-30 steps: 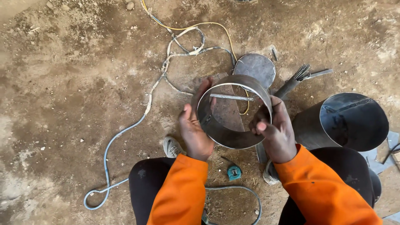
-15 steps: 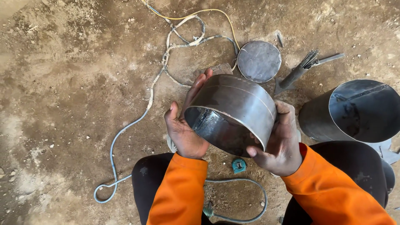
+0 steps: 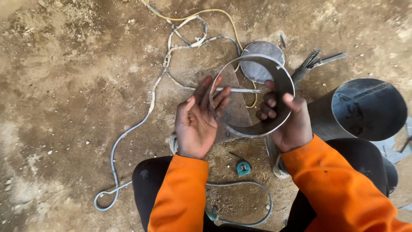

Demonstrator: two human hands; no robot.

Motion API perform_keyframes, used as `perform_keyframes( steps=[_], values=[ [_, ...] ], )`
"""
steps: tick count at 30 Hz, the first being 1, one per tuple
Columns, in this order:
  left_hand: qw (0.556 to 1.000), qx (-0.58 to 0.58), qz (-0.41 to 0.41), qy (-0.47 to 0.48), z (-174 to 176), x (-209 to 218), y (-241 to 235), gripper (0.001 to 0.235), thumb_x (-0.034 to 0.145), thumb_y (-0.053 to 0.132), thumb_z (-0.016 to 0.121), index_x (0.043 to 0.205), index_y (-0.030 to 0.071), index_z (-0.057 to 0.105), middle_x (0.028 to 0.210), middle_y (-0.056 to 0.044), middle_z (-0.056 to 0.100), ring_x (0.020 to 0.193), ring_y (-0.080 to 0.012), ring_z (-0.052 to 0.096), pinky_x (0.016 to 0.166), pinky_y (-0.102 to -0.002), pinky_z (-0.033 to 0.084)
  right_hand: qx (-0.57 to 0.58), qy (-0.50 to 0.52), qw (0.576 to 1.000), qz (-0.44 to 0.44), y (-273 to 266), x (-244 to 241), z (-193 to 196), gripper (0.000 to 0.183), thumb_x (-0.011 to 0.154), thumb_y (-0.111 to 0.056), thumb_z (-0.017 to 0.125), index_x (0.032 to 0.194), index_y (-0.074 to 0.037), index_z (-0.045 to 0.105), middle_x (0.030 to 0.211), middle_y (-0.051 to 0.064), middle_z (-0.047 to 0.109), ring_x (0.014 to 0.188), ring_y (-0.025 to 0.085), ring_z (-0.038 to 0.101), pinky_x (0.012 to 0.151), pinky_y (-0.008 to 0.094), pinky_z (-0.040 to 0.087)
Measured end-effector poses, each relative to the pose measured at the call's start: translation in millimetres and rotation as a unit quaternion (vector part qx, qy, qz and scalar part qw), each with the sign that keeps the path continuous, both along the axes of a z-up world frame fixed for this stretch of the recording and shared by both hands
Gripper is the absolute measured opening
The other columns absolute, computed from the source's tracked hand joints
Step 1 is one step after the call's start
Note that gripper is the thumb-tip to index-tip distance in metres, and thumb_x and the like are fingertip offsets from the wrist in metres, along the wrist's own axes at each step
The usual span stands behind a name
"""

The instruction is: Fitting and hammering metal rings onto cylinders to fabricate components.

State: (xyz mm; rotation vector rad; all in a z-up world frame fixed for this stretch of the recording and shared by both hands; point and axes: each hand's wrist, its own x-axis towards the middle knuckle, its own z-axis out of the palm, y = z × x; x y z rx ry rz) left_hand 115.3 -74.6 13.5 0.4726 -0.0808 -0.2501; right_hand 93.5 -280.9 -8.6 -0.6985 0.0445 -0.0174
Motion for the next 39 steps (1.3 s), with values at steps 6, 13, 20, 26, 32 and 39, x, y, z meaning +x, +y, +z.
perform_keyframes(
  steps=[6,13,20,26,32,39],
  values=[
    [0.975,0.214,-0.062,-0.005,-62,8,-5,0.04,0.1,0.033,0.064,0.13,0.006,0.062,0.125,-0.02,0.071,0.112,-0.032,0.072,0.101,-0.049,0.057,0.171,0.13,0.977,0.008,-5,6,2,0.066,0.082,-0.04,0.064,0.13,0.006,0.063,0.085,0.009,0.058,0.072,0.016,0.058,0.074,0.031,0.052],
    [0.989,0.129,0.037,0.066,-52,1,-18,0.022,0.099,0.036,0.07,0.099,0.014,0.07,0.094,-0.01,0.077,0.085,-0.0214,0.075,0.08,-0.034,0.059,0.07,0.157,0.981,0.09,13,-1,-4,0.071,0.082,-0.047,0.055,0.139,-0.006,0.062,0.129,0.016,0.071,0.106,0.03,0.073,0.093,0.047,0.059],
    [0.984,0.056,0.077,0.154,-25,-3,-9,0.026,0.102,0.037,0.066,0.09,0.014,0.064,0.068,-0.001,0.062,0.063,-0.013,0.065,0.058,-0.023,0.048,0.036,0.085,0.993,0.078,8,2,-14,0.082,0.088,-0.066,0.057,0.142,-0.005,0.057,0.135,0.016,0.068,0.119,0.032,0.069,0.102,0.052,0.056],
    [0.974,0.106,0.054,0.195,-24,-11,-16,0.039,0.104,0.042,0.061,0.078,0.013,0.054,0.05,0.001,0.043,0.04,-0.0096,0.046,0.037,-0.016,0.033,0.098,0.107,0.982,0.122,-11,10,-82,0.036,0.102,-0.041,0.046,0.072,-0.022,0.05,0.045,-0.006,0.033,0.038,0.009,0.036,0.047,0.029,0.041],
    [0.984,0.08,0.065,0.147,-11,-13,-20,0.044,0.106,0.037,0.057,0.07,0.014,0.05,0.04,0.0,0.037,0.028,-0.0099,0.039,0.029,-0.017,0.03,0.063,0.071,0.99,0.107,8,7,-17,0.059,0.111,-0.044,0.038,0.058,-0.018,0.04,0.036,-0.001,0.031,0.029,0.015,0.034,0.036,0.028,0.036],
    [0.979,0.031,0.116,0.165,-25,-23,-56,0.061,0.103,0.063,0.048,0.066,0.014,0.055,0.047,-0.007,0.052,0.042,-0.0206,0.059,0.047,-0.028,0.052,0.214,-0.111,0.959,0.145,-2,14,-70,0.04,0.107,-0.039,0.04,0.075,-0.019,0.052,0.049,-0.002,0.045,0.044,0.014,0.048,0.051,0.032,0.046]
  ],
)
